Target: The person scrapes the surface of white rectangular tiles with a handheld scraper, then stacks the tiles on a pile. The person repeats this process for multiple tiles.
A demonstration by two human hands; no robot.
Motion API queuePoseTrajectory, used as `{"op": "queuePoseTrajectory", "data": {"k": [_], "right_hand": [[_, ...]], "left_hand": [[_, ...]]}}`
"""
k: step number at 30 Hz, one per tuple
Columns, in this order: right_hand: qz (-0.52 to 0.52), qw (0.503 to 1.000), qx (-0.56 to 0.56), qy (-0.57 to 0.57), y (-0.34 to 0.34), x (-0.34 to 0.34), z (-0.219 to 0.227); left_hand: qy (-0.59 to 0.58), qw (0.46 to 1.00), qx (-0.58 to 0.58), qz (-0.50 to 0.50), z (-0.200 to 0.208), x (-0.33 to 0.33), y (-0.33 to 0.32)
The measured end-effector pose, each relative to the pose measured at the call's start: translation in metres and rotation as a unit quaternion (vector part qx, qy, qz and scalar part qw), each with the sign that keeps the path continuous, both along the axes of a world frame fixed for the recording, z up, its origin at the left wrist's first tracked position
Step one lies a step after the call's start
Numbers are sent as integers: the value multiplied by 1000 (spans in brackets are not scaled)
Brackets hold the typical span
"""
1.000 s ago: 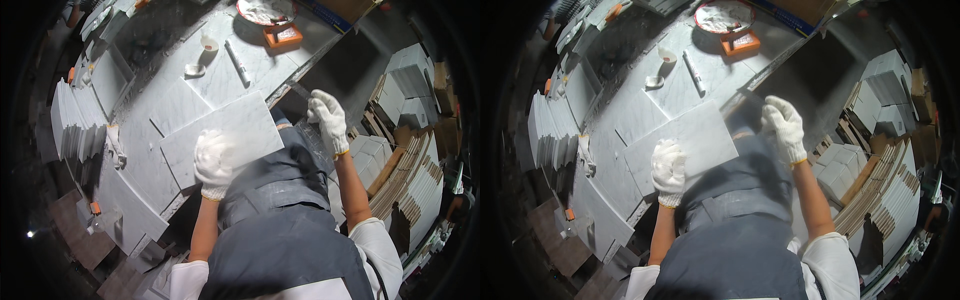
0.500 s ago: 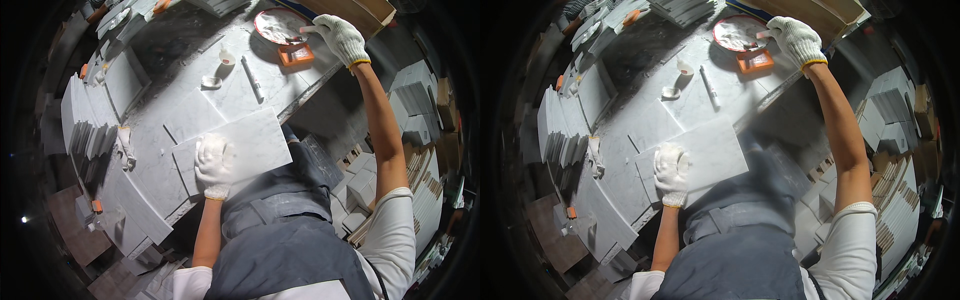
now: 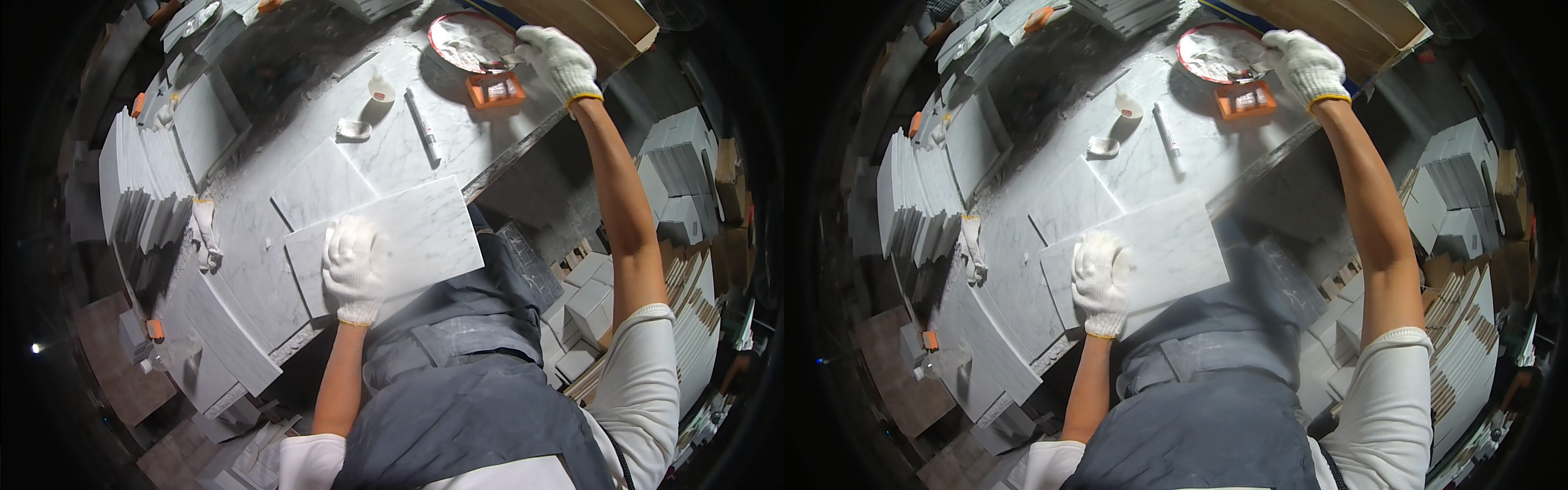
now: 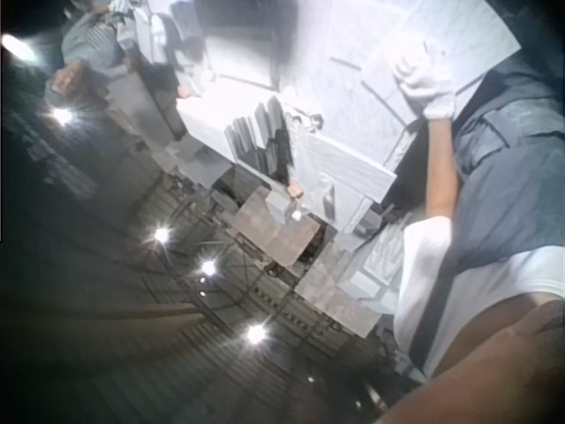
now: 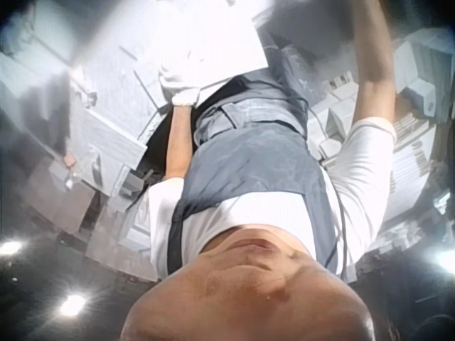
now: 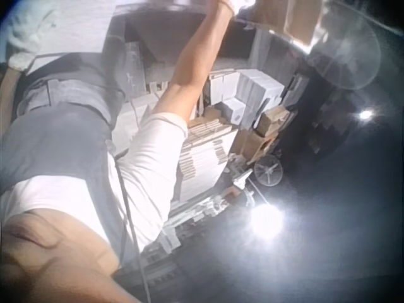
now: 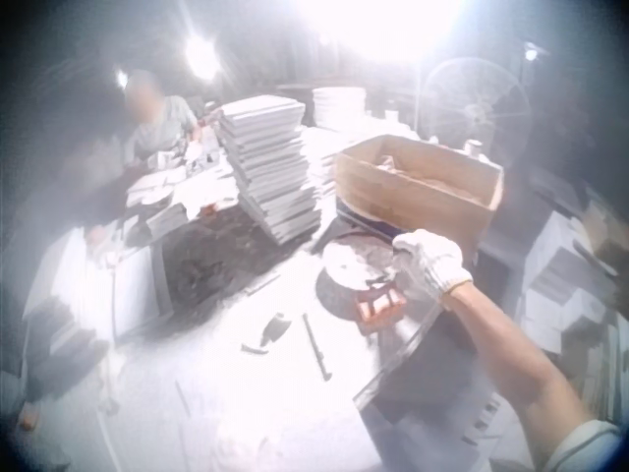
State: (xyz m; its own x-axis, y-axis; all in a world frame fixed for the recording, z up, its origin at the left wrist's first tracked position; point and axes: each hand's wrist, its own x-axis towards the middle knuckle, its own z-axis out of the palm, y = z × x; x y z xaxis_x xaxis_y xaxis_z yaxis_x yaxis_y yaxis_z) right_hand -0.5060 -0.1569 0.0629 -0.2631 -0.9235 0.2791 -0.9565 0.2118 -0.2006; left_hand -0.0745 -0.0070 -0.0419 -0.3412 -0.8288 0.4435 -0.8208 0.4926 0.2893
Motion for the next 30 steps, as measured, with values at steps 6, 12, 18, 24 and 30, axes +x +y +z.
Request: {"op": "queuePoseTrajectory", "data": {"k": [6, 12, 18, 24, 30], "right_hand": [[209, 944, -226, -122, 22, 73, 14], [275, 940, -48, -195, 24, 198, -51], [168, 972, 53, -156, -6, 243, -83], [92, 985, 105, -99, -20, 262, -97], [129, 987, 31, -91, -19, 257, -99]], "left_hand": [[-48, 999, 2, 25, 1, -1, 2], [-27, 999, -9, 41, 4, -6, 0], [-1, 999, 5, 53, 7, -6, 2], [32, 999, 10, 36, 10, -8, 1], [-6, 999, 2, 49, 10, -8, 2]]}}
